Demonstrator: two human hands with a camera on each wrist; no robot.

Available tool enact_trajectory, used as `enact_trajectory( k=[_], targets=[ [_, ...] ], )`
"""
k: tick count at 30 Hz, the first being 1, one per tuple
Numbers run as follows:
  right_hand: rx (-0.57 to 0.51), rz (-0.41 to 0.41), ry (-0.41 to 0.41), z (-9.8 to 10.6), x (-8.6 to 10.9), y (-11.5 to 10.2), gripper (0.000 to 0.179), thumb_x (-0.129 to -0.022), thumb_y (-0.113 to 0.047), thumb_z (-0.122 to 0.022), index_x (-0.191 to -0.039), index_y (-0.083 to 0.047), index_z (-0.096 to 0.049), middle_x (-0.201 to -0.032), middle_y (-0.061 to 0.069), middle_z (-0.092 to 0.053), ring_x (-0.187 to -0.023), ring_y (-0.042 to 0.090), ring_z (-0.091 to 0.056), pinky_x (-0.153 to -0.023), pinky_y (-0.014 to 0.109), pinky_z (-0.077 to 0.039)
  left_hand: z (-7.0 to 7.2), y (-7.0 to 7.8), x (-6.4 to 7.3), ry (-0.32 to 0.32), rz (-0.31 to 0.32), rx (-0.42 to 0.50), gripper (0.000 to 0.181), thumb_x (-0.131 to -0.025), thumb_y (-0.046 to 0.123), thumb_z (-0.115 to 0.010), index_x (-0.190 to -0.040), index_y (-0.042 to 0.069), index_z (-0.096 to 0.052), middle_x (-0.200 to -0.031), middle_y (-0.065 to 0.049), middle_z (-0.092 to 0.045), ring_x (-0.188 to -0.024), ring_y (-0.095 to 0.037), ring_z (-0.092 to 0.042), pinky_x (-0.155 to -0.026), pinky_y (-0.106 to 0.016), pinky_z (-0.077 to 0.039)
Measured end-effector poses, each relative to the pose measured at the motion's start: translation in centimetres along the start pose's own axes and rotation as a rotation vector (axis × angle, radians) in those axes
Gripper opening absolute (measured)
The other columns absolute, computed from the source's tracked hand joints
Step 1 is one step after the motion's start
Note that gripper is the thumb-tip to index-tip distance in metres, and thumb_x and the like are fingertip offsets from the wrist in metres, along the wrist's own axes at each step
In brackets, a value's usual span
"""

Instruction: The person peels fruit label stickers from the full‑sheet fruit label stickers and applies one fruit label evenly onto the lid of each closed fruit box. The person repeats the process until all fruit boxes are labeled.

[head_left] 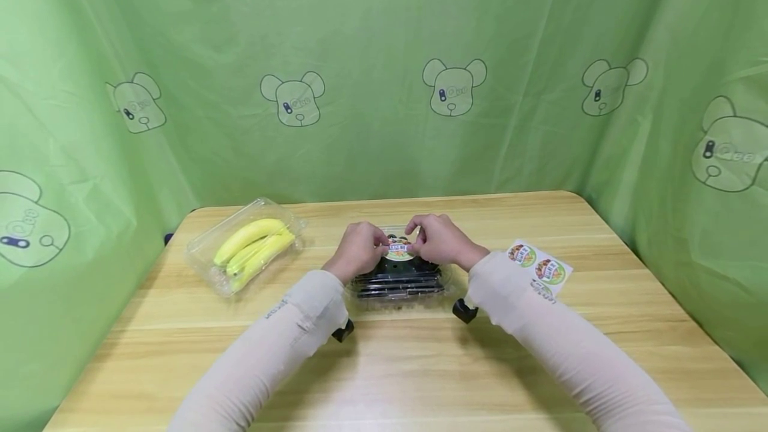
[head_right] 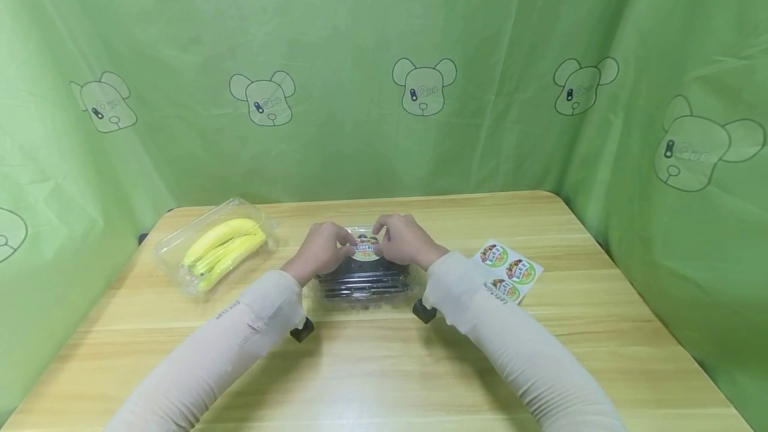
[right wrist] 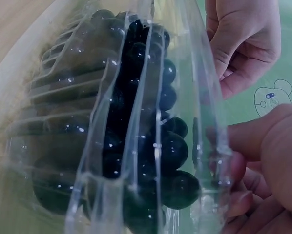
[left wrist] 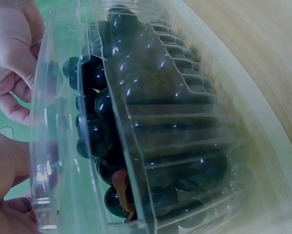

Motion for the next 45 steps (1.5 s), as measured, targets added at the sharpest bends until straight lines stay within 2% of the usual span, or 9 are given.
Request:
enact_trajectory(
  k=[9,20,27,30,33,37,40,43,45],
  targets=[
    [0.003,-0.005,-0.004,-0.2,0.0,0.2,0.031,-0.083,-0.009,-0.076,-0.109,0.003,-0.063,-0.067,-0.002,-0.061,-0.056,0.011,-0.055,-0.06,0.029,-0.05,-0.2,-0.2,-0.1,-0.001,0.003,-0.008,0.007,-0.087,0.008,-0.071,-0.089,0.008,-0.078,-0.092,-0.003,-0.073,-0.089,-0.021,-0.064,-0.087,-0.036,-0.051],
    [0.001,-0.017,-0.014,-0.1,0.2,-0.1,0.03,-0.083,-0.008,-0.076,-0.108,0.002,-0.064,-0.067,-0.001,-0.061,-0.058,0.011,-0.055,-0.06,0.028,-0.051,-0.5,-0.3,-0.1,-0.024,0.007,-0.019,0.007,-0.088,0.009,-0.07,-0.088,0.008,-0.077,-0.089,-0.003,-0.072,-0.086,-0.02,-0.064,-0.084,-0.035,-0.052],
    [-0.017,-0.014,0.003,0.3,0.3,0.1,0.03,-0.085,-0.012,-0.075,-0.109,0.003,-0.064,-0.068,-0.001,-0.061,-0.059,0.012,-0.055,-0.063,0.03,-0.05,-0.2,-0.4,0.0,-0.013,0.019,0.034,0.008,-0.089,0.01,-0.069,-0.089,0.007,-0.077,-0.094,-0.005,-0.072,-0.093,-0.023,-0.063,-0.086,-0.038,-0.051],
    [-0.036,-0.006,0.038,0.9,0.6,0.2,0.025,-0.088,-0.014,-0.071,-0.107,0.002,-0.065,-0.068,0.0,-0.059,-0.057,0.014,-0.053,-0.061,0.032,-0.049,0.2,-0.5,0.2,0.027,0.011,0.071,0.011,-0.089,0.012,-0.068,-0.095,0.005,-0.075,-0.098,-0.008,-0.071,-0.097,-0.026,-0.062,-0.089,-0.039,-0.05],
    [-0.058,0.009,0.102,1.6,1.0,0.3,0.018,-0.091,-0.013,-0.065,-0.103,0.001,-0.066,-0.072,0.001,-0.06,-0.06,0.015,-0.054,-0.061,0.033,-0.05,0.7,-0.8,0.5,0.089,0.018,0.129,0.02,-0.091,0.013,-0.064,-0.107,0.003,-0.071,-0.108,-0.012,-0.067,-0.103,-0.029,-0.059,-0.093,-0.041,-0.048],
    [-0.11,0.013,0.199,2.7,1.8,0.7,0.019,-0.093,-0.011,-0.058,-0.107,0.001,-0.064,-0.088,0.008,-0.066,-0.079,0.022,-0.062,-0.074,0.038,-0.054,1.9,-1.7,1.3,0.206,0.084,0.255,0.033,-0.094,0.014,-0.058,-0.125,0.003,-0.061,-0.125,-0.015,-0.056,-0.114,-0.032,-0.052,-0.1,-0.046,-0.042],
    [-0.195,-0.026,0.251,3.3,2.7,1.4,0.034,-0.093,-0.012,-0.056,-0.124,0.002,-0.054,-0.115,0.016,-0.062,-0.101,0.03,-0.061,-0.087,0.044,-0.052,2.9,-2.4,2.3,0.296,0.134,0.344,0.042,-0.095,0.016,-0.054,-0.136,0.005,-0.051,-0.14,-0.015,-0.045,-0.126,-0.035,-0.043,-0.107,-0.051,-0.035],
    [-0.292,-0.088,0.297,3.6,3.6,2.5,0.055,-0.095,-0.014,-0.056,-0.143,0.0,-0.033,-0.14,0.02,-0.044,-0.119,0.036,-0.051,-0.098,0.05,-0.046,3.6,-3.4,3.4,0.354,0.185,0.407,0.053,-0.098,0.021,-0.051,-0.147,0.008,-0.036,-0.154,-0.013,-0.028,-0.137,-0.036,-0.031,-0.112,-0.054,-0.025],
    [-0.337,-0.111,0.326,3.7,4.3,3.1,0.064,-0.096,-0.016,-0.056,-0.149,-0.002,-0.021,-0.149,0.022,-0.032,-0.127,0.039,-0.044,-0.104,0.052,-0.04,3.7,-4.2,4.2,0.377,0.223,0.446,0.06,-0.1,0.026,-0.048,-0.152,0.009,-0.025,-0.159,-0.012,-0.017,-0.141,-0.037,-0.023,-0.113,-0.055,-0.021]
  ],
)
Point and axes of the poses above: each hand's wrist, its own x-axis away from the middle knuckle, its own z-axis out of the back of the hand, y = z × x, the point moved 9 cm from there along -x, towards the middle knuckle
